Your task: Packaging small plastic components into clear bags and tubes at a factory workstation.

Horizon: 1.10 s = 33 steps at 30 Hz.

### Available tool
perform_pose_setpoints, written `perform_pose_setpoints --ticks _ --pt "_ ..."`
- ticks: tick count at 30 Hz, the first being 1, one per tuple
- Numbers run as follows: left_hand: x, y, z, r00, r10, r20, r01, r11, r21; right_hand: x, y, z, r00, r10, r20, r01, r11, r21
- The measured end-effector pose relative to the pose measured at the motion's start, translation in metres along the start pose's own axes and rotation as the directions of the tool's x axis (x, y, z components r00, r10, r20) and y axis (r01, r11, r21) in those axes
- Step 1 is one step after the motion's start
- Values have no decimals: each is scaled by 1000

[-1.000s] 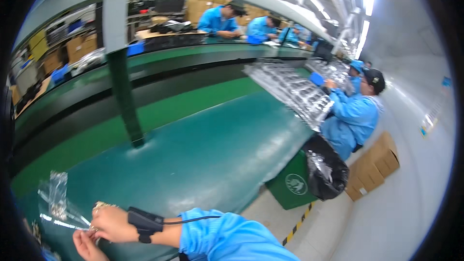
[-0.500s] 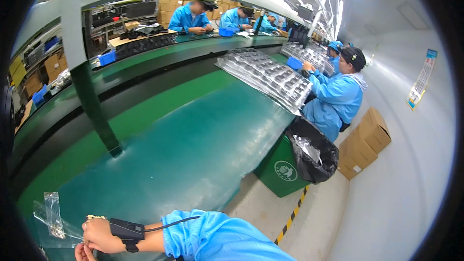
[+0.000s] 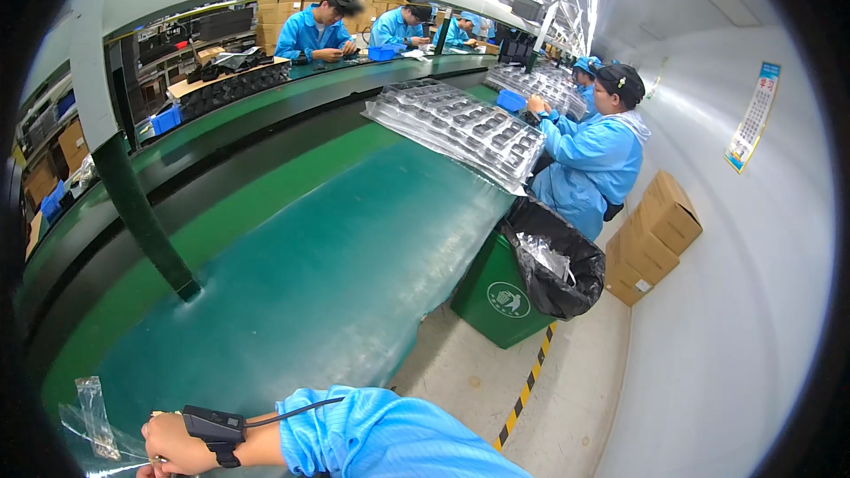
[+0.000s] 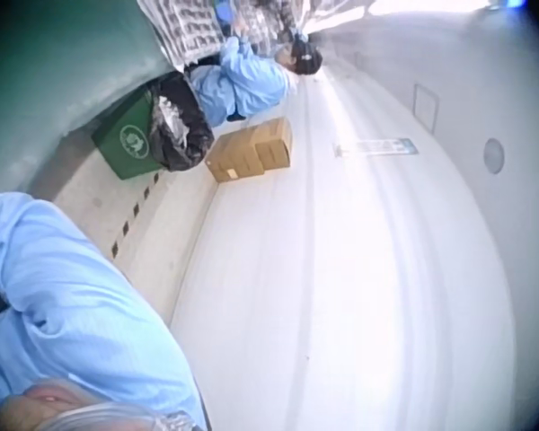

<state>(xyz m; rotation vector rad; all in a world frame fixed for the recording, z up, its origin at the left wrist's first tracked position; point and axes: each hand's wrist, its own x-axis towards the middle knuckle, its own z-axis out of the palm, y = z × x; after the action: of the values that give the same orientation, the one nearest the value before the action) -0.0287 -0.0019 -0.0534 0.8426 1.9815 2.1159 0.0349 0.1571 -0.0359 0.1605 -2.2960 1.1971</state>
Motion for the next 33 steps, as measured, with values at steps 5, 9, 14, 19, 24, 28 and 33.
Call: perform_pose_setpoints --ticks 5,9,14,19,24,28,33 --pt "4 -2 -4 995 -95 24 97 985 -143 0 -4 -10 1000 -8 -1 8 997 82" --pt "1 -3 1 999 -50 5 51 995 -90 0 1 -7 999 19 -47 -17 999 32" --pt "0 -2 2 997 -74 -16 74 997 -15 -1 3 -7 996 92 10 -92 986 139" --pt "-2 -3 1 997 -75 -19 75 997 -28 -1 4 -8 994 98 38 -103 981 167" --pt "-2 -6 -2 996 -93 -16 92 994 -64 -3 -1 -6 1000 -23 16 22 999 38" --pt "-2 2 2 996 -89 -15 89 996 -13 -1 -5 -12 999 14 50 -17 998 57" --pt "4 0 3 997 -73 8 73 997 -28 -2 9 2 998 -46 -54 43 998 -56"
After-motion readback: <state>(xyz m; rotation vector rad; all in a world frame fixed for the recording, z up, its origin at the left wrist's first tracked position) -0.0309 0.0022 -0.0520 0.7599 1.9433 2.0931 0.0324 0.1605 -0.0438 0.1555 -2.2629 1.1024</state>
